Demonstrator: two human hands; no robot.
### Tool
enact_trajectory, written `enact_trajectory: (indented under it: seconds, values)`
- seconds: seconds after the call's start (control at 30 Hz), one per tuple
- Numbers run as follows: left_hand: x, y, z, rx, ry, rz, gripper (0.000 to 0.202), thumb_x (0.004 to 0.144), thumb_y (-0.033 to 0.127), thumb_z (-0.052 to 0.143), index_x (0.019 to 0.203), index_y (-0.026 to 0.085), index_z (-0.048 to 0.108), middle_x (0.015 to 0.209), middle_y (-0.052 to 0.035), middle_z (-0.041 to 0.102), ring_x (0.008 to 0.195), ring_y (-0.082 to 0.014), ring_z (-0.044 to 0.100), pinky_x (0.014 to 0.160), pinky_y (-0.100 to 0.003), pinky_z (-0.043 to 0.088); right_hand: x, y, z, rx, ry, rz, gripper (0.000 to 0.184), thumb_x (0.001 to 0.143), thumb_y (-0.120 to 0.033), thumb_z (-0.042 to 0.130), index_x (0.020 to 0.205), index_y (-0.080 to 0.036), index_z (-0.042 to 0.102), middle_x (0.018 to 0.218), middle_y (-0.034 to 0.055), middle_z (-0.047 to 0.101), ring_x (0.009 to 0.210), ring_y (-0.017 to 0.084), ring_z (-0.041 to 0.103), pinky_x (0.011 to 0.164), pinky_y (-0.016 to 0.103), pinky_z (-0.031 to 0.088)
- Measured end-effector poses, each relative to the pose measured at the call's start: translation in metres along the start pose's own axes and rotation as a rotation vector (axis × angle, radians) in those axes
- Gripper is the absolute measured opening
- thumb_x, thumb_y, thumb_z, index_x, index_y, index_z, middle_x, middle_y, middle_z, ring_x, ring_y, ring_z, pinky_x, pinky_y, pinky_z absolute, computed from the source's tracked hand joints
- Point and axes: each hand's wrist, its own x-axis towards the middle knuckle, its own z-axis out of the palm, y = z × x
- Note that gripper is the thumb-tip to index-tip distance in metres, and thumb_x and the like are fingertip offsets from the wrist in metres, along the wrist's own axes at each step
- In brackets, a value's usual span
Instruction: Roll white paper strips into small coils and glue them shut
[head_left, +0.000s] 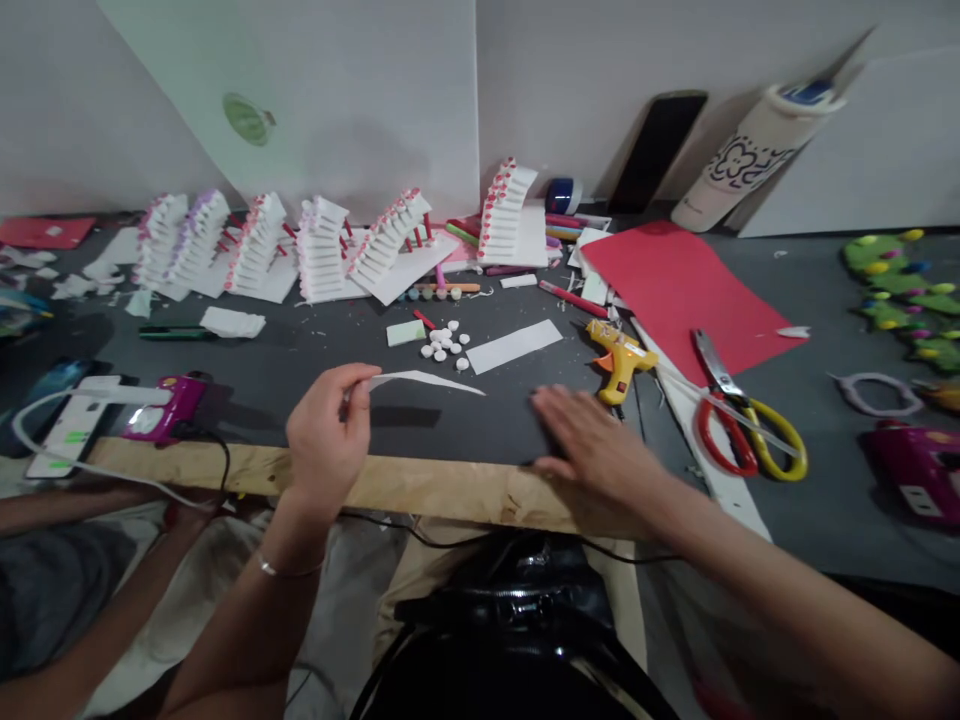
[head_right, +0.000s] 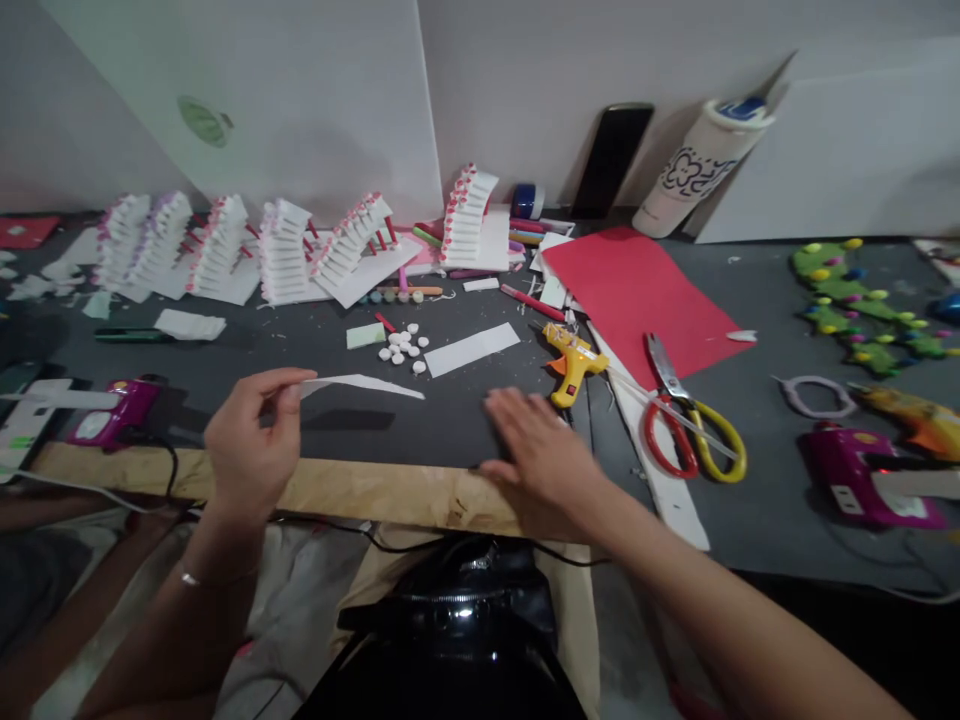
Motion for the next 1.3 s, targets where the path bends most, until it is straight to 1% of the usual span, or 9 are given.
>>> enact_trajectory:
  seconds: [0.1, 0.2, 0.27, 0.4, 0.53, 0.77, 0.9, 1.13, 1.3]
  values:
    - [-0.005, -0.005, 0.0, -0.06, -0.028, -0.15, 0.017, 0.095, 0.025, 0.05, 0.102, 0.02, 0.065, 0.092, -0.0017, 0.071, 0.056, -0.008, 0.061, 0.059, -0.022, 0.05, -0.029, 0.038, -0.014, -0.055, 0.064, 0.106, 0.067, 0.097, -0.05, 0.039, 0.146, -0.005, 0.037, 0.145, 0.0228, 0.048, 0.138, 0.034, 0.039, 0.109, 0.052, 0.035]
    - [-0.008, 0.009, 0.012, -0.168, -0.086, -0.16, 0.021, 0.096, 0.027, 0.05, 0.112, 0.02, 0.062, 0.101, -0.003, 0.073, 0.052, -0.0066, 0.061, 0.055, -0.021, 0.051, -0.028, 0.041, -0.04, 0.024, 0.152, 0.117, 0.039, 0.097, -0.033, 0.045, 0.13, -0.016, 0.056, 0.124, 0.0149, 0.066, 0.118, 0.03, 0.058, 0.097, 0.046, 0.045]
    - [-0.008, 0.029, 0.024, -0.214, -0.135, -0.052, 0.022, 0.097, 0.027, 0.048, 0.112, 0.021, 0.063, 0.103, -0.0033, 0.074, 0.058, -0.0078, 0.065, 0.062, -0.022, 0.055, -0.01, 0.025, -0.053, 0.097, 0.275, 0.176, 0.034, 0.095, -0.03, 0.05, 0.127, -0.021, 0.058, 0.114, 0.0122, 0.069, 0.105, 0.028, 0.063, 0.091, 0.044, 0.048]
    - [-0.01, 0.059, 0.047, -0.252, -0.223, 0.259, 0.021, 0.097, 0.023, 0.048, 0.109, 0.019, 0.065, 0.099, -0.0042, 0.075, 0.084, -0.0126, 0.072, 0.08, -0.024, 0.058, 0.028, -0.004, -0.058, 0.211, 0.35, 0.134, 0.049, 0.089, -0.038, 0.061, 0.131, -0.015, 0.051, 0.123, 0.0163, 0.064, 0.109, 0.029, 0.058, 0.088, 0.041, 0.045]
    - [-0.02, 0.045, 0.059, -0.266, -0.274, 0.449, 0.022, 0.096, 0.015, 0.047, 0.112, 0.016, 0.064, 0.108, -0.0074, 0.074, 0.099, -0.0144, 0.07, 0.087, -0.027, 0.057, 0.032, 0.002, -0.049, 0.113, 0.365, 0.03, 0.012, 0.094, -0.019, 0.053, 0.098, -0.021, 0.065, 0.097, 0.0055, 0.071, 0.089, 0.02, 0.059, 0.079, 0.034, 0.04]
    - [-0.036, 0.017, 0.059, 0.038, -0.353, 0.645, 0.018, 0.093, 0.009, 0.049, 0.093, 0.015, 0.066, 0.094, -0.0067, 0.071, 0.088, -0.0181, 0.064, 0.072, -0.029, 0.052, 0.006, 0.013, -0.032, -0.04, 0.191, -0.201, 0.029, 0.089, -0.002, 0.046, 0.102, -0.017, 0.068, 0.096, 0.0079, 0.072, 0.087, 0.022, 0.057, 0.076, 0.034, 0.037]
    - [-0.044, 0.014, 0.058, 0.042, -0.494, 0.581, 0.021, 0.093, 0.009, 0.048, 0.099, 0.016, 0.066, 0.091, -0.0066, 0.069, 0.081, -0.0179, 0.059, 0.069, -0.031, 0.048, -0.005, 0.013, -0.023, 0.093, 0.106, -0.144, 0.031, 0.089, -0.005, 0.047, 0.108, -0.018, 0.068, 0.099, 0.0068, 0.073, 0.087, 0.021, 0.059, 0.076, 0.035, 0.038]
    - [-0.046, 0.008, 0.061, -0.184, -0.532, 0.25, 0.02, 0.096, 0.021, 0.049, 0.093, 0.018, 0.068, 0.086, -0.006, 0.067, 0.081, -0.017, 0.059, 0.073, -0.032, 0.05, -0.01, 0.014, -0.005, 0.269, 0.194, 0.121, 0.02, 0.095, -0.025, 0.052, 0.087, -0.022, 0.07, 0.087, 0.0056, 0.071, 0.079, 0.02, 0.058, 0.074, 0.036, 0.041]
    - [-0.042, 0.008, 0.062, -0.221, -0.563, 0.194, 0.02, 0.095, 0.022, 0.05, 0.086, 0.018, 0.067, 0.083, -0.0052, 0.066, 0.08, -0.0168, 0.058, 0.075, -0.033, 0.049, -0.01, 0.016, -0.004, 0.359, 0.192, 0.2, 0.018, 0.093, -0.029, 0.056, 0.089, -0.023, 0.072, 0.088, 0.0068, 0.068, 0.082, 0.022, 0.058, 0.075, 0.038, 0.045]
